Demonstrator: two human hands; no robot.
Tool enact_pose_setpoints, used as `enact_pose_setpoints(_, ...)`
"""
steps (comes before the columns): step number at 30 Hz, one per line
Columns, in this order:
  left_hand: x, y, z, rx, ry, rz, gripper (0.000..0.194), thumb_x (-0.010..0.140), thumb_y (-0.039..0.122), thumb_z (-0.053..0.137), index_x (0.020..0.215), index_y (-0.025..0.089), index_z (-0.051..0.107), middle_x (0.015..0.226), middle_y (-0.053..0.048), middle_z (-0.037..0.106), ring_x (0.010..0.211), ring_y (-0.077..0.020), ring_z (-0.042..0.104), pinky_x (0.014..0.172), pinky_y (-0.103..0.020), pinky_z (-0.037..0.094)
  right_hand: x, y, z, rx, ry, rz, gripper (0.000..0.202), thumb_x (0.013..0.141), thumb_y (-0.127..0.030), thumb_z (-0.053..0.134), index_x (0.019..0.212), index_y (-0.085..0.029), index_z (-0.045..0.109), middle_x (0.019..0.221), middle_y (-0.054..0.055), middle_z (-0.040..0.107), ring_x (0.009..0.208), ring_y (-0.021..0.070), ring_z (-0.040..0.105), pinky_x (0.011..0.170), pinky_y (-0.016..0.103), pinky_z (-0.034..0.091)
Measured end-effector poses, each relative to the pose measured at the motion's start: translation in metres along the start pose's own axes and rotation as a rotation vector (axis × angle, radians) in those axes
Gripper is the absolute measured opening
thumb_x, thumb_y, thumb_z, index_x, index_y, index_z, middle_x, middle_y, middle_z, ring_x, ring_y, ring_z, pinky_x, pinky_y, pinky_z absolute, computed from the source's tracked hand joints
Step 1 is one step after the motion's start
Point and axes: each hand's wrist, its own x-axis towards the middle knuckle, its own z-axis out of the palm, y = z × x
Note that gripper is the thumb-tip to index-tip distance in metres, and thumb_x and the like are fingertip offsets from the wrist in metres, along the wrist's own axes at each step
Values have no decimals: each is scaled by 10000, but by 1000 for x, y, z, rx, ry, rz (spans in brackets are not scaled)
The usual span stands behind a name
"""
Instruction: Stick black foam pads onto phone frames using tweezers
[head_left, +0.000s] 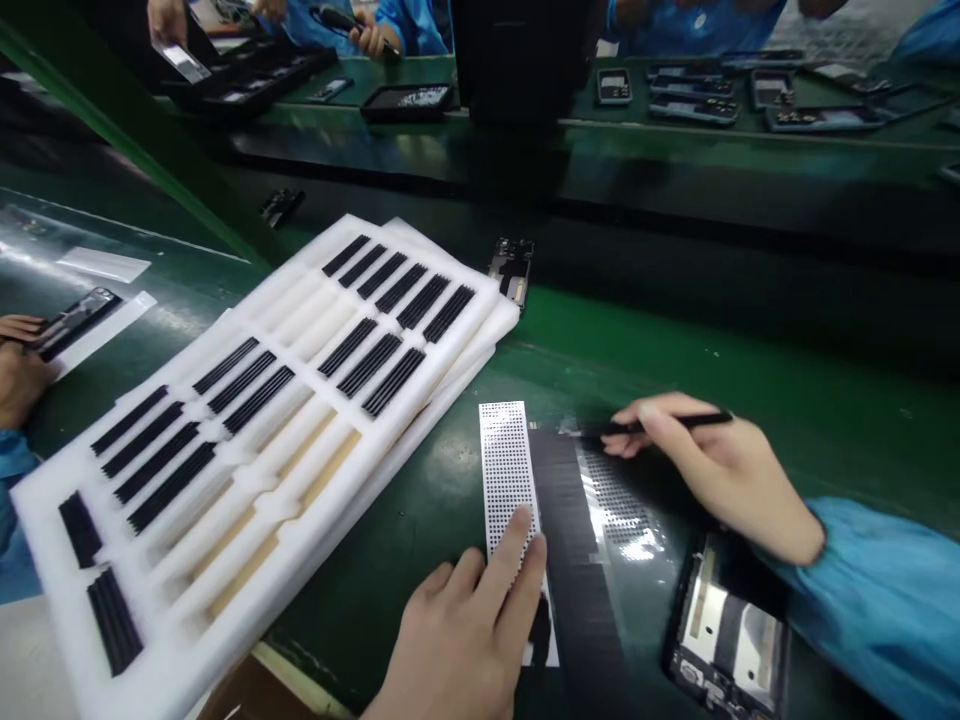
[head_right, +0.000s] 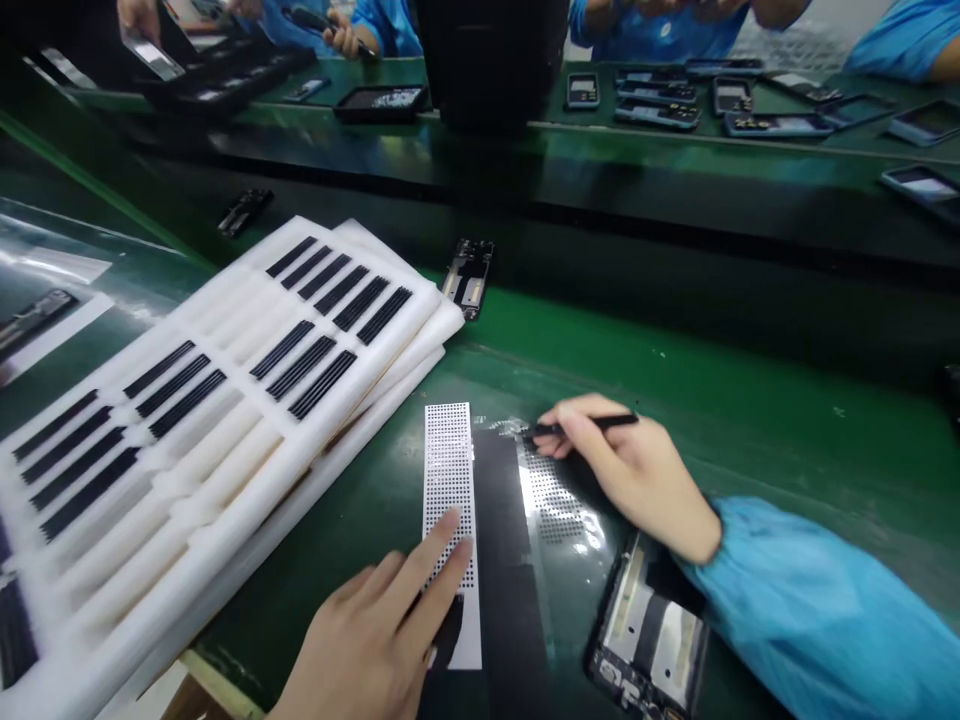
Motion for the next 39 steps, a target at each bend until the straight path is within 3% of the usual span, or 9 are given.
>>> enact_pose_setpoints(4, 52, -11, 0, 74, 46, -37, 616, 752, -5, 430, 1326, 105, 623, 1473, -144, 536, 730, -215, 677, 502, -339, 583, 30, 15, -15, 234, -2, 128, 422, 942, -558, 604, 874, -159, 721, 822, 100, 762, 664, 188, 737, 643, 283, 632)
enact_pose_setpoints(10, 101, -15, 10, 36, -97, -3, 678, 745, -7, 448, 1405, 118, 542, 1593, -112, 383, 867, -229, 691, 592, -357, 632, 23, 34, -16, 309, -29, 170, 495, 903, -617, 624, 882, -127, 690, 739, 113, 754, 617, 185, 724, 585, 277, 616)
enact_pose_setpoints(17, 107, -16, 21, 33, -113, -23, 684, 738, -13, 454, 1405, 110, 545, 1530, -94, 486, 942, -262, 684, 587, -373, 641, 24, 31, -10, 288, -63, 113, 496, 939, -611, 562, 907, -130, 679, 758, 106, 757, 673, 182, 736, 566, 261, 589)
enact_pose_setpoints(27, 106, -17, 24, 39, -150, -10, 660, 769, -7, 456, 1417, 96, 525, 1528, -103, 482, 923, -288, 697, 526, -359, 597, 22, 36, -6, 232, -105, 105, 467, 962, -565, 545, 948, -126, 705, 855, 119, 774, 766, 191, 752, 599, 249, 589)
enact_pose_setpoints(29, 106, -19, 22, -123, -115, -69, 581, 830, 4, 426, 1388, 122, 542, 1499, -106, 524, 1000, -309, 685, 619, -392, 609, 22, 34, -8, 233, -80, 84, 462, 960, -556, 560, 934, -125, 726, 863, 123, 775, 749, 193, 749, 618, 262, 597)
enact_pose_setpoints(31, 104, -21, 15, -471, -39, -258, 394, 933, 101, 438, 1295, 172, 580, 1388, -107, 625, 1041, -282, 671, 759, -400, 594, 18, 23, -13, 244, -14, 38, 442, 968, -527, 568, 880, -138, 757, 892, 122, 774, 757, 194, 746, 659, 274, 606)
enact_pose_setpoints(33, 101, -23, 2, -957, -5, -510, 244, 985, 273, 504, 1213, 208, 564, 1231, -92, 683, 911, -206, 673, 772, -349, 562, 9, 4, -21, 263, 68, -16, 413, 987, -482, 563, 822, -172, 780, 945, 107, 771, 790, 194, 745, 716, 281, 613)
enact_pose_setpoints(35, 98, -23, -12, -1446, -75, -643, 264, 982, 381, 538, 1176, 202, 531, 1041, -58, 681, 706, -132, 612, 667, -286, 520, -5, -18, -26, 259, 103, -56, 351, 995, -435, 567, 834, -218, 791, 950, 75, 770, 802, 189, 744, 744, 274, 618)
enact_pose_setpoints(39, 92, -18, -27, -2059, -249, -429, 221, 1005, 315, 490, 1172, 170, 505, 763, -4, 616, 571, -95, 554, 609, -247, 442, -28, -49, -25, 210, 21, -102, 261, 989, -392, 575, 895, -274, 788, 851, 39, 776, 779, 193, 751, 710, 247, 630)
